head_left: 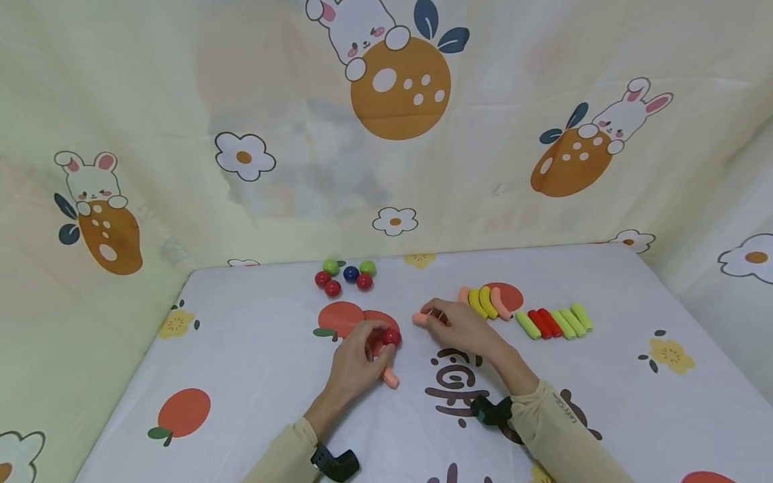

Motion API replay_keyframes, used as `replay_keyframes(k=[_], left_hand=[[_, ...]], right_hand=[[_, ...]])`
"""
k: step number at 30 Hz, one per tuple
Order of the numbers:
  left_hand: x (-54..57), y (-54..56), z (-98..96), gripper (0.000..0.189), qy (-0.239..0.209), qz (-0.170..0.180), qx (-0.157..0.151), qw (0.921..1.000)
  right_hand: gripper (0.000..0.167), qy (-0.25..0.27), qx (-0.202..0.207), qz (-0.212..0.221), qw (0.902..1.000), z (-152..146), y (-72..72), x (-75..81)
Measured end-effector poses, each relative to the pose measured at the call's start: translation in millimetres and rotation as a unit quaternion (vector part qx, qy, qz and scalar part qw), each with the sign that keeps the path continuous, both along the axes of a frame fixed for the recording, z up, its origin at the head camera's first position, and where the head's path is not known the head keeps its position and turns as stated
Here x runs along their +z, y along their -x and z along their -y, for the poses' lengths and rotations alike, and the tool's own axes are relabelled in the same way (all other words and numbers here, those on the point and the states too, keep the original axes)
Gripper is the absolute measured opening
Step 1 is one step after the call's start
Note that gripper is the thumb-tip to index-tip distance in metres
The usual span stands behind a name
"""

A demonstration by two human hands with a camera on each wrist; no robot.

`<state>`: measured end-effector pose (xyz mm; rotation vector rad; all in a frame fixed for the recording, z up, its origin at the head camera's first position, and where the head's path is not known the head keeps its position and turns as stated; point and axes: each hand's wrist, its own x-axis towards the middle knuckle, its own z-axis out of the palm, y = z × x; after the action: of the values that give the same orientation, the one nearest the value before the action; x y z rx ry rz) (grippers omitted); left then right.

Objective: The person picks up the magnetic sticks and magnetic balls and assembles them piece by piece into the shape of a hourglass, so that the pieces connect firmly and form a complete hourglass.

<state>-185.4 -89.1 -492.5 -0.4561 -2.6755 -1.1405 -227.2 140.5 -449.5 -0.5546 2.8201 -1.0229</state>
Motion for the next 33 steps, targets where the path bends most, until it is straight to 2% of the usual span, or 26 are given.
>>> replay_keyframes(k=[6,12,16,23,33], left_hand=[[0.7,-1.8,1.8,0.037,-0.006,-0.003,0.0,1.0],[0.3,-1.4,1.3,0.037,-0.007,0.003,0.003,1.0],[0.1,-0.5,0.4,0.037,-0.009,0.006,0.001,0.9999],[-0.7,0.1,0.4,0.037,-0.006,0.0,-0.006,1.0],[0.4,-0.5,0.6,0.038,-0.001,-0.002,-0.006,1.0]], right_hand=[[0.024,0.018,0.013,0.026,0.9994,-0.1,0.8,-2.4],[0.022,0.025,0.022,0.021,0.9992,-0.3,2.0,-6.0],[0.021,0.032,0.03,0.033,0.9985,-0.5,1.8,-6.8],[0.019,0.027,0.04,0.027,0.9985,3.1,-1.4,-6.0],[0.019,0.028,0.041,0.046,0.9977,7.4,-3.2,-7.9]])
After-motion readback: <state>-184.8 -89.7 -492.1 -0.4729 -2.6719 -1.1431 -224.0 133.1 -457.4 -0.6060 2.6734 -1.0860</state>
